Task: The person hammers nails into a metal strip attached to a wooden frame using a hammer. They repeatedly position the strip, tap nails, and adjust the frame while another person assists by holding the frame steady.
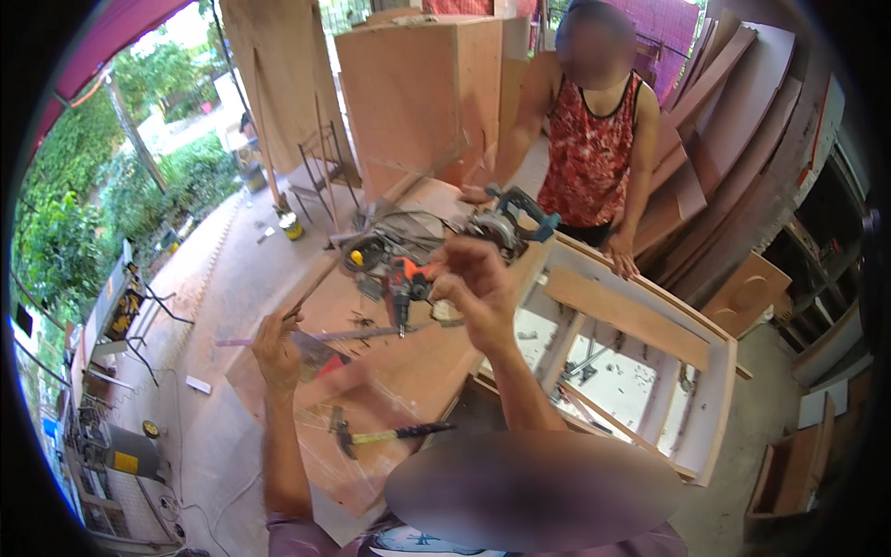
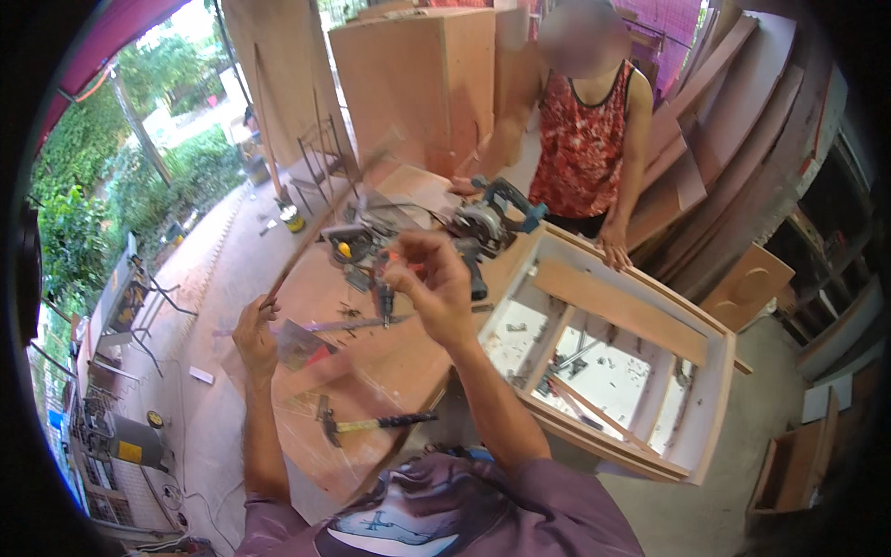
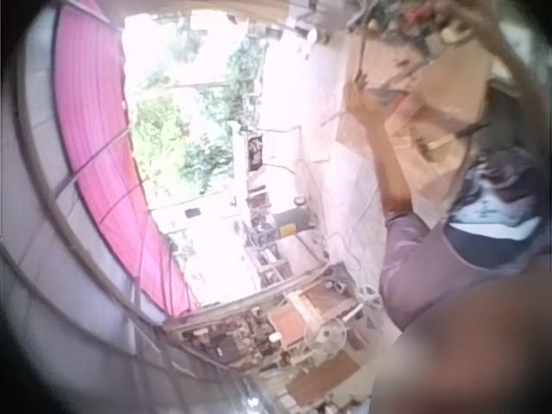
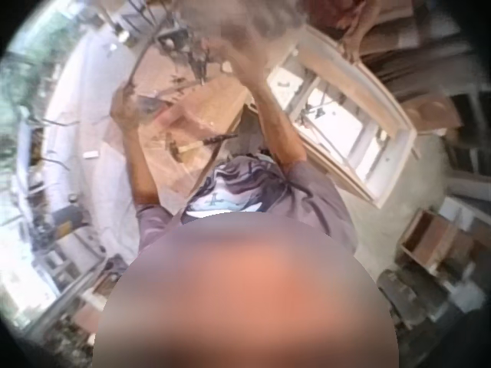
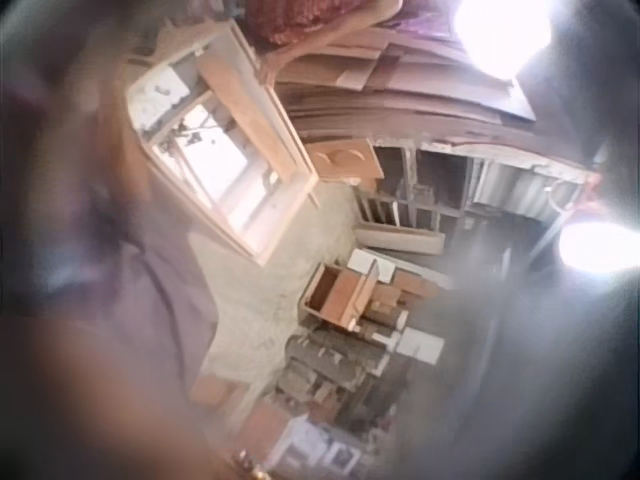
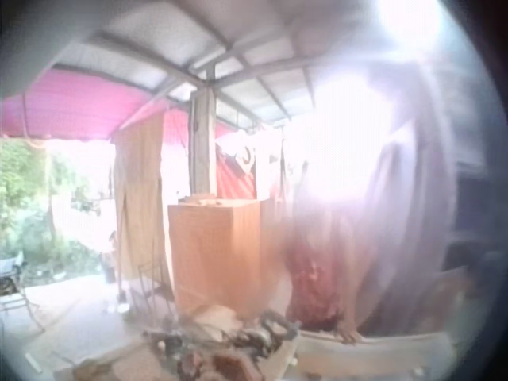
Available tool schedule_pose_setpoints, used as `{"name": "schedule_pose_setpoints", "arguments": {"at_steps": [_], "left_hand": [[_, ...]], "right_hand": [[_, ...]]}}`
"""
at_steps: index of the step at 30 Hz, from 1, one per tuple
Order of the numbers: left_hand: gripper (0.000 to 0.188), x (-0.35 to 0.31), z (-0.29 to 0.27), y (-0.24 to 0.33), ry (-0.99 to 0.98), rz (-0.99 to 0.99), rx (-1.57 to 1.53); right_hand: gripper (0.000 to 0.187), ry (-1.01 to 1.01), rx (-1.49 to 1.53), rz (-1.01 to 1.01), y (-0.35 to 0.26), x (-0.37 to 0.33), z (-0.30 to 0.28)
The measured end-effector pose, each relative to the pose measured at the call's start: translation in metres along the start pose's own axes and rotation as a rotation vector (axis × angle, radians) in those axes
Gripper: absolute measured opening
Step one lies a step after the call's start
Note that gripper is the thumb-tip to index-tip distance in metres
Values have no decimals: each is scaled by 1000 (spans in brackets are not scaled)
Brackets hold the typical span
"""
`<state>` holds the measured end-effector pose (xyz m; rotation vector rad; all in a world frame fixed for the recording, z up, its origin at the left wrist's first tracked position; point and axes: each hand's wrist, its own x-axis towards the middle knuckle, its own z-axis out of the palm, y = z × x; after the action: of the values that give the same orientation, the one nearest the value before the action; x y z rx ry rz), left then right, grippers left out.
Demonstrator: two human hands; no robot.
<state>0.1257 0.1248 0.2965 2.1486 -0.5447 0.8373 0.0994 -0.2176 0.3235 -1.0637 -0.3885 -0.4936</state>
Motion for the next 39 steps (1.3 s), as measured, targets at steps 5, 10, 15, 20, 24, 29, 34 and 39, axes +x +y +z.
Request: {"name": "schedule_pose_setpoints", "arguments": {"at_steps": [5, 10, 15, 20, 24, 29, 34, 39], "left_hand": [[28, 51, -52, 65, 149, -217, -397], [35, 72, -118, 109, 239, -232, -805], [31, 41, -148, 107, 316, -253, -917], [35, -8, -207, 3, 349, -102, -933], [30, -34, -271, -114, 265, -165, -1810], [21, -123, -279, -222, 824, -492, -1612], [20, -206, -234, -277, 915, -705, -1535], [26, -228, -178, -275, 940, -816, -1745]], "right_hand": [[52, -372, -353, 249, 53, -39, 75], [44, -588, -502, 1, 82, -83, 121], [25, -468, -434, 286, 65, -101, 113], [30, -483, -768, 97, 12, -82, 103], [27, -762, -1071, -75, -36, -67, 89], [23, -634, -1125, -5, -61, -50, 46], [16, -415, -454, 338, -42, -48, 29], [23, -186, -171, -56, -26, -75, 61]]}}
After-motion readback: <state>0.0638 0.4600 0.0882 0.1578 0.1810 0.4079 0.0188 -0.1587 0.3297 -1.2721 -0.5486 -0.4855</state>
